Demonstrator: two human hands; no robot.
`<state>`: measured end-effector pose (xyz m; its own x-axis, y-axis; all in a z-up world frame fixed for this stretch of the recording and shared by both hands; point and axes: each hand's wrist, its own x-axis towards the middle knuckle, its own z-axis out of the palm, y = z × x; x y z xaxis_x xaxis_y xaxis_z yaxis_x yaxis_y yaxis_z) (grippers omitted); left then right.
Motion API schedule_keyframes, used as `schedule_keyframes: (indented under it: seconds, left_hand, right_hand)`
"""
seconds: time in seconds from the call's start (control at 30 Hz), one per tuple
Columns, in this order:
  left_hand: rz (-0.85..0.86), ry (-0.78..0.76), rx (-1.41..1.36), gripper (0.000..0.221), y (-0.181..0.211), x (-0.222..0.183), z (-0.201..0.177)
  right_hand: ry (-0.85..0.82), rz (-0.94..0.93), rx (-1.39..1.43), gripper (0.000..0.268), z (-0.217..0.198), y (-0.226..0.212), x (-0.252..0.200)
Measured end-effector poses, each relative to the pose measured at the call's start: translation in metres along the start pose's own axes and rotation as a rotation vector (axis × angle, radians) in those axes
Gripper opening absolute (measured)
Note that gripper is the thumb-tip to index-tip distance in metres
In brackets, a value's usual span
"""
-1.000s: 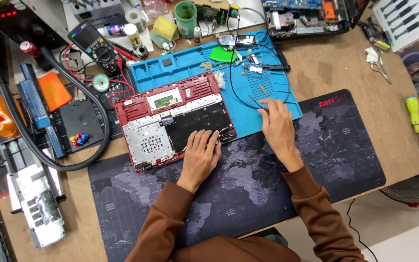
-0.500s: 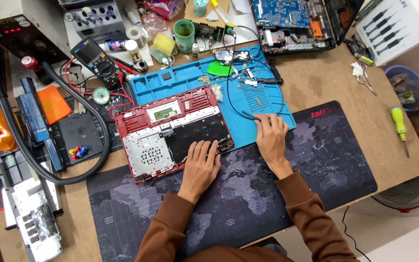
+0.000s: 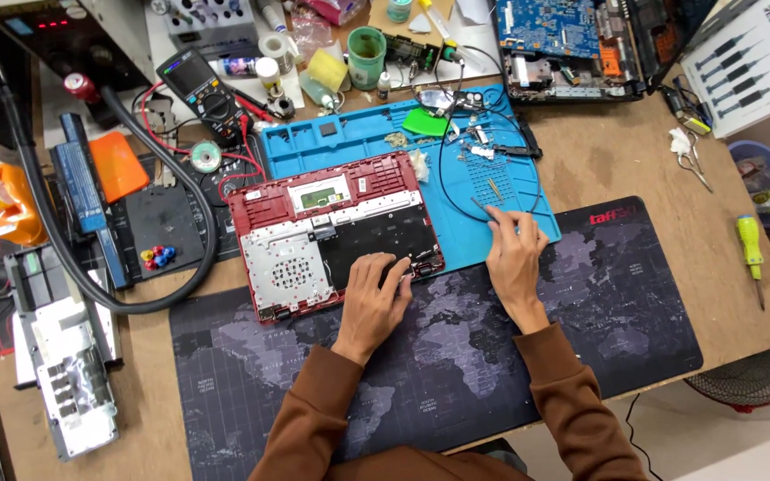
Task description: Disassemble and reassemble internal components of a laptop on a repair bench
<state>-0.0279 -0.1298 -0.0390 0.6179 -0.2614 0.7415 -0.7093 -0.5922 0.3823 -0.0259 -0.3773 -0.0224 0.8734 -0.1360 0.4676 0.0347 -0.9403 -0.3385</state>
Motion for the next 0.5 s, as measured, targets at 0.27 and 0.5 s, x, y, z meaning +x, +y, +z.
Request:
schedule_keyframes:
  seconds: [0.27, 0.5]
  left_hand:
    - [-0.236, -0.13, -0.033, 0.014, -0.011, 0.011, -0.067]
    - [-0.596, 0.0, 0.036, 0.016, -0.051, 0.013, -0.143]
  right_hand:
    - [-0.237, 0.135, 0.42, 0.024, -0.023, -0.046, 0.009]
    - [-0.454, 0.246, 0.528, 0.024, -0.013, -0.063, 0.035]
